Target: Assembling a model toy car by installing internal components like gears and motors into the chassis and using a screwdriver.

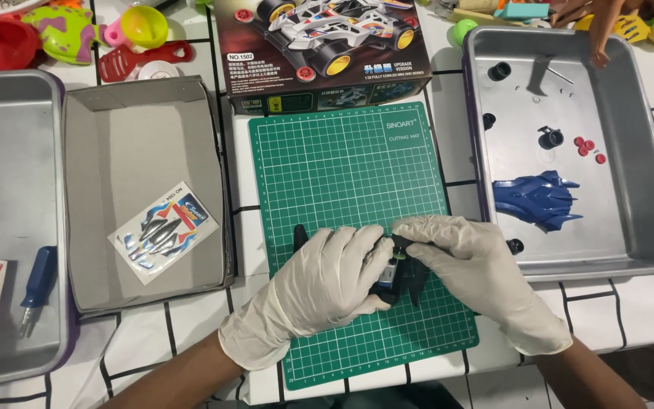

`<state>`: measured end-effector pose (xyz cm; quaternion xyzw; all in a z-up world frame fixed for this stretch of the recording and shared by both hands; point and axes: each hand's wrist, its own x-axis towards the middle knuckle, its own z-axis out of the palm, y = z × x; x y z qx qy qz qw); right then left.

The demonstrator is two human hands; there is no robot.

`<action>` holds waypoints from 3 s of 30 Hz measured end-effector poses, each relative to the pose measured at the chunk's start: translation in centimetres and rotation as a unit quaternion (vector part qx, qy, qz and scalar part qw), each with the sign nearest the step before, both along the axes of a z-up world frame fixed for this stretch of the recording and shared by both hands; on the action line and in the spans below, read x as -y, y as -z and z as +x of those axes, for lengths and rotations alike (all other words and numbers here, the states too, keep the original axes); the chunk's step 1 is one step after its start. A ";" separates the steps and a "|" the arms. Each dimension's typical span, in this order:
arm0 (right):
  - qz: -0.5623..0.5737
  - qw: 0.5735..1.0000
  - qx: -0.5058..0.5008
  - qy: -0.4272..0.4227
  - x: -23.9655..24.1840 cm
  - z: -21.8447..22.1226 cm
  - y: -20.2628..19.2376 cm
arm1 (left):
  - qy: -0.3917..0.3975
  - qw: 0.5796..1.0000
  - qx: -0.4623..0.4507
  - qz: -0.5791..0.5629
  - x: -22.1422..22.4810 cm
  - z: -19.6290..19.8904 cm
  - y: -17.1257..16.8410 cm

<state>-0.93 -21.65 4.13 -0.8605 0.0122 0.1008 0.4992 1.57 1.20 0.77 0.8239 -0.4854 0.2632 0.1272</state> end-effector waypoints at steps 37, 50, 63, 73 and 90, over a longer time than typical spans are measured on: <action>-0.140 0.928 0.234 -0.255 0.2 -1.0 1.9 | -0.053 0.994 -0.062 0.068 -0.7 -0.7 -0.3; -0.145 0.924 0.206 -0.286 0.2 -0.7 1.2 | -0.061 0.996 -0.050 0.052 -0.6 -0.8 -0.3; -0.148 0.919 0.223 -0.289 0.8 -1.1 -0.2 | -0.038 0.994 -0.092 0.049 -0.8 -0.5 0.6; -0.228 0.906 0.347 -0.088 8.1 -2.8 -2.7 | -0.101 0.992 -0.025 0.067 -0.5 -0.2 0.2; -0.281 0.941 -0.173 0.076 8.8 1.9 -11.7 | -0.105 0.992 -0.052 0.044 -0.9 -0.3 0.7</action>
